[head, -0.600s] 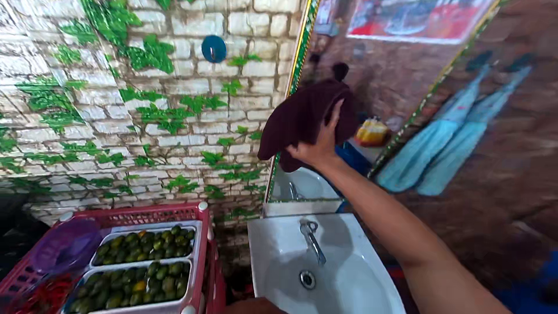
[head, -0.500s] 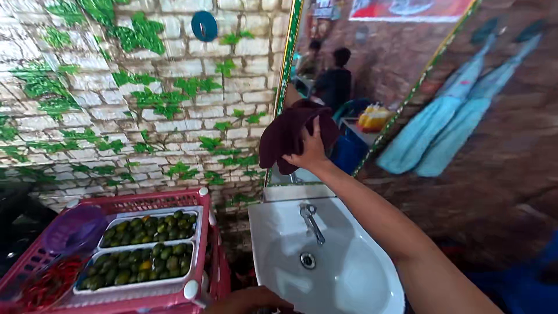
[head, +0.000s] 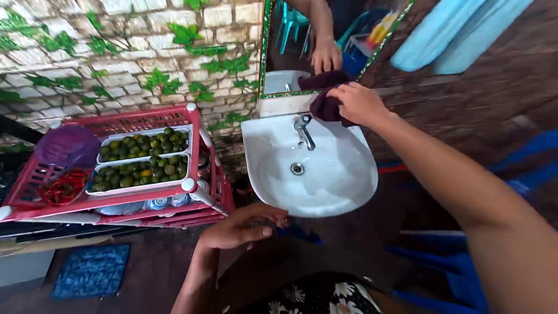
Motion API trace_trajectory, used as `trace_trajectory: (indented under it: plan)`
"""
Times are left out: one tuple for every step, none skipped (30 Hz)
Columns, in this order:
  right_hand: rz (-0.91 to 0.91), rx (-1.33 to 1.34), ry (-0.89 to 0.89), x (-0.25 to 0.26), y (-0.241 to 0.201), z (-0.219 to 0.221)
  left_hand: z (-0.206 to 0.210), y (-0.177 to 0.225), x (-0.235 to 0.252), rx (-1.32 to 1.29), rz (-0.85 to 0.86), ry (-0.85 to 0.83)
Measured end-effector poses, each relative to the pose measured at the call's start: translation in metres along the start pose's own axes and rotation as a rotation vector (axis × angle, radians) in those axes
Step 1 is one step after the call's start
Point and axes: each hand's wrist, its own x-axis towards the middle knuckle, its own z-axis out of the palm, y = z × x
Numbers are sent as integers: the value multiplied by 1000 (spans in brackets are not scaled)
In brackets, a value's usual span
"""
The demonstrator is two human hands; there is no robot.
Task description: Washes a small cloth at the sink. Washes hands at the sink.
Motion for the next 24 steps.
trace_trajectory:
  plan:
    - [180,111,34,-7,-11,-9,2,2,12,6,-12,45]
    - [313,223,86,-14,-23,-17,5,4,26,17,-35,94]
    - [384,315,124,-21,-35,-24,7,6,41,35,-66,151]
    - [397,387,134,-29,-47,-29,8,8,57,60,-101,225]
    - [370,449,113,-39,-59,-32,9,10,73,86,-134,306]
    - [321,511,70,-51,-70,-31,10,9,88,105,-157,384]
    - [256,589,8,-63,-80,-28,9,7,101,123,-170,435]
    - [177,694,-82,-74,-85,-22,8,3,113,151,-178,439]
    - [72,825,-213,-83,-84,-14,8,-3,124,196,-169,401]
    - [-62,934,-386,-87,-75,-5,10,-11,132,244,-160,344]
    - [-193,986,-542,-85,-62,2,14,-20,137,289,-168,308]
    - [-249,987,-618,-79,-48,7,17,-30,141,327,-203,285]
    - [-182,933,-606,-71,-37,8,19,-39,143,372,-271,271]
    - [-27,815,-540,-59,-32,8,20,-43,147,431,-374,271]
    - [120,644,-431,-44,-30,11,18,-44,154,494,-503,274]
    - [209,473,-326,-29,-30,19,14,-45,163,548,-633,279]
    - [236,328,-255,-16,-31,29,11,-48,173,583,-754,284]
    - [217,236,-215,-7,-32,40,8,-53,181,597,-842,300]
    - [170,175,-197,1,-34,51,6,-59,189,598,-894,328]
    - [115,137,-192,7,-36,58,3,-65,196,586,-925,365]
    - [68,113,-186,12,-37,63,2,-70,202,555,-947,405]
    - [28,106,-171,15,-36,66,2,-76,206,512,-959,439]
    - [-4,109,-170,18,-33,67,2,-82,210,466,-955,470]
    - [-24,110,-194,22,-29,66,3,-90,213,421,-935,497]
